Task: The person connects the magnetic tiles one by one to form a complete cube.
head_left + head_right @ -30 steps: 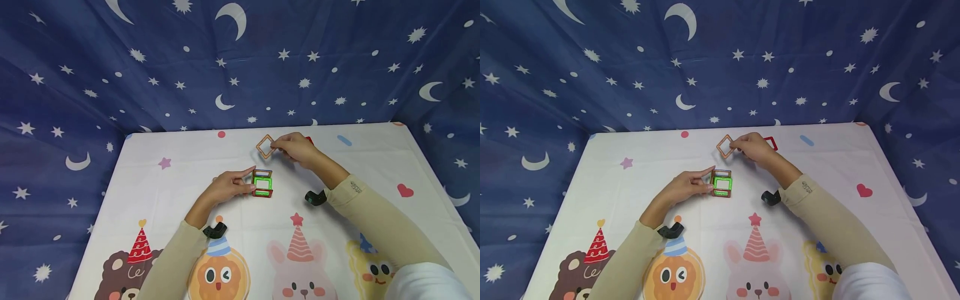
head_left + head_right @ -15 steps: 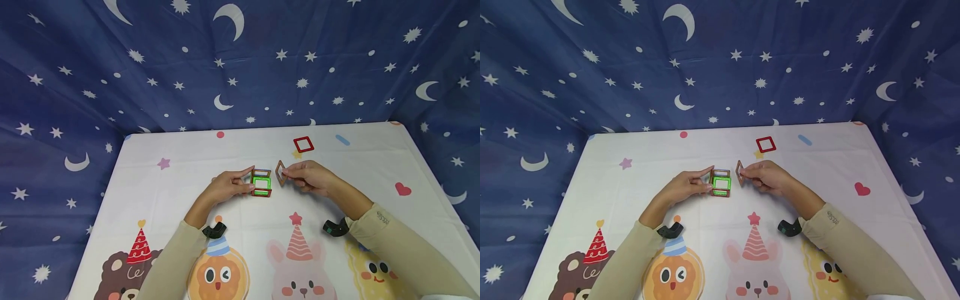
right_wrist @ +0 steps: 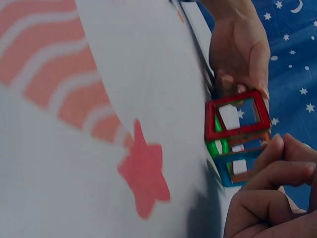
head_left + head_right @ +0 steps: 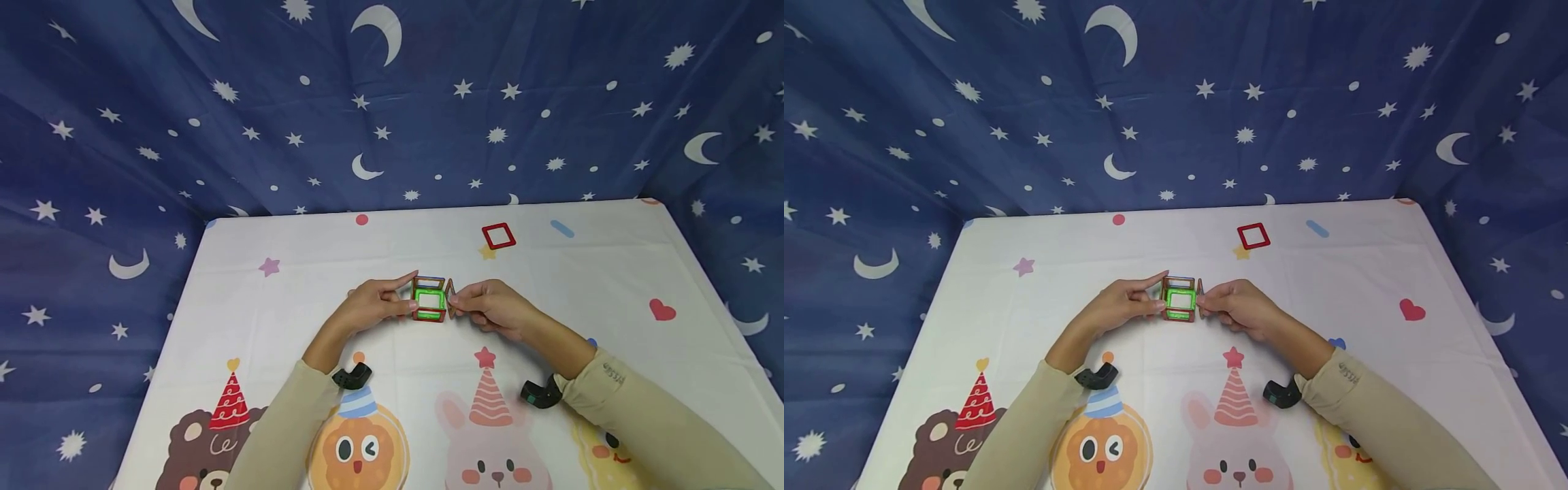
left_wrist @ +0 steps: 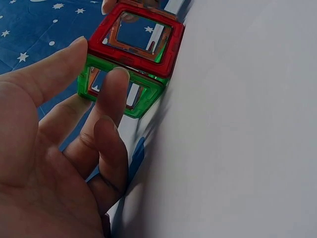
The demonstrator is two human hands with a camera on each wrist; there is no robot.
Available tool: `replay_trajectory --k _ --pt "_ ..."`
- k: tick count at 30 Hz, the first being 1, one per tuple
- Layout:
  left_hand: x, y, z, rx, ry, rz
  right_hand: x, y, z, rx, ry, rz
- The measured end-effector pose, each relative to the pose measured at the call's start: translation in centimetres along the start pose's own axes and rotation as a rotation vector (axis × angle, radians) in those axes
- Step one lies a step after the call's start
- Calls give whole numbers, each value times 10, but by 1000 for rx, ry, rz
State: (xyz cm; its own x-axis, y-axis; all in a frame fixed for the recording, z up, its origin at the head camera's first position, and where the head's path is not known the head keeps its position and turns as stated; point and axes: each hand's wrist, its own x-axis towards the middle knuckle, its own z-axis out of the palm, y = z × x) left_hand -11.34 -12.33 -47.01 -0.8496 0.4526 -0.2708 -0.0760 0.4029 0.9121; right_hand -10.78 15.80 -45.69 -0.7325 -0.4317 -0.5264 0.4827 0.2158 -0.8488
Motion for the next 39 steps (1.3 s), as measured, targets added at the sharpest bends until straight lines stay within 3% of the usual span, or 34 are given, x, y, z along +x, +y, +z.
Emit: replay_trajectory --k 8,20,24,31,39 --pt "0 1 1 -10 -7 4 0 4 13 33 38 -8" --pt "-2 2 -1 17 -14 25 0 -2 12 -77 63 -17" --pt "-2 1 -2 5 -30 31 -3 -4 4 -253 154 -100" --pt "-1 -1 -2 1 -41 15 -1 -2 2 -735 211 -329" --pt "-1 -1 -1 91 -11 -18 4 1 12 -945 276 -441"
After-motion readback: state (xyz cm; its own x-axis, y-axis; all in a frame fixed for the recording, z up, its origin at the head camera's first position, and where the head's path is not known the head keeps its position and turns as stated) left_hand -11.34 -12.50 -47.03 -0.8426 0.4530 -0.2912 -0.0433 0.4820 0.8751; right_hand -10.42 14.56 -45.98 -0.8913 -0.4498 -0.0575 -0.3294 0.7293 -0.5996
